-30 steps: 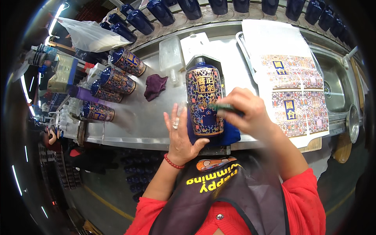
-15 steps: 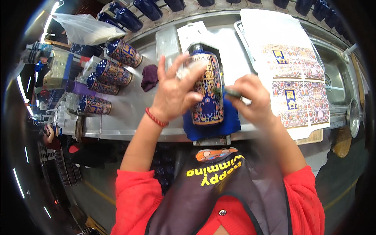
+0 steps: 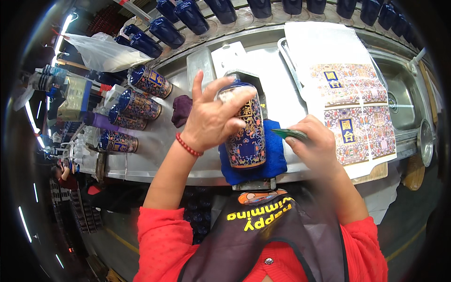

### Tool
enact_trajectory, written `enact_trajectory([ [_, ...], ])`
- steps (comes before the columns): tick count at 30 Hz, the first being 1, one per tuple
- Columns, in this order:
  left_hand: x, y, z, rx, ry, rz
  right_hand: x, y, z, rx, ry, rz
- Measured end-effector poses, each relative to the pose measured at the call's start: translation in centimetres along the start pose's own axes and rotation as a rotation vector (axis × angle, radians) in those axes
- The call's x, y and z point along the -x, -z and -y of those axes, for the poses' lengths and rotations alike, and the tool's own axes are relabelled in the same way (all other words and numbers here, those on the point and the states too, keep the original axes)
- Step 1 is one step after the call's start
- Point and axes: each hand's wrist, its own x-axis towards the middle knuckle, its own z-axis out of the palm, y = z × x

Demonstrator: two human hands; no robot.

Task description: The person applies a decorative label to a blue cylindrical bottle, smooths it with a green card, and then applies a second label to the same bottle. The person rotates the bottle to align and press the labels onto the surface.

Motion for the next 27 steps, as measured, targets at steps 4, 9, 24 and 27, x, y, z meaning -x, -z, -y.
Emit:
enact_trajectory([
  [4, 2.6, 0.4, -3.5, 0.055, -0.053, -0.032, -0.4, 1.3, 0.9, -0.062, -0.060, -0.013],
  [9, 0.8, 0.5, 0.3, 0.034, 0.061, -0.029, -1.1, 0.1, -0.3, -0.166, -0.060, 0.087],
  [24, 10.8, -3.7, -9.2, 0.245, 0.478, -0.436, -14.0, -5.9, 2.8, 0.456, 0.650, 0.342],
  [27, 11.2, -3.6, -8.9, 0.238, 0.510, -0.434, -13.8, -5.4, 3.0, 0.208, 0.382, 0.682],
])
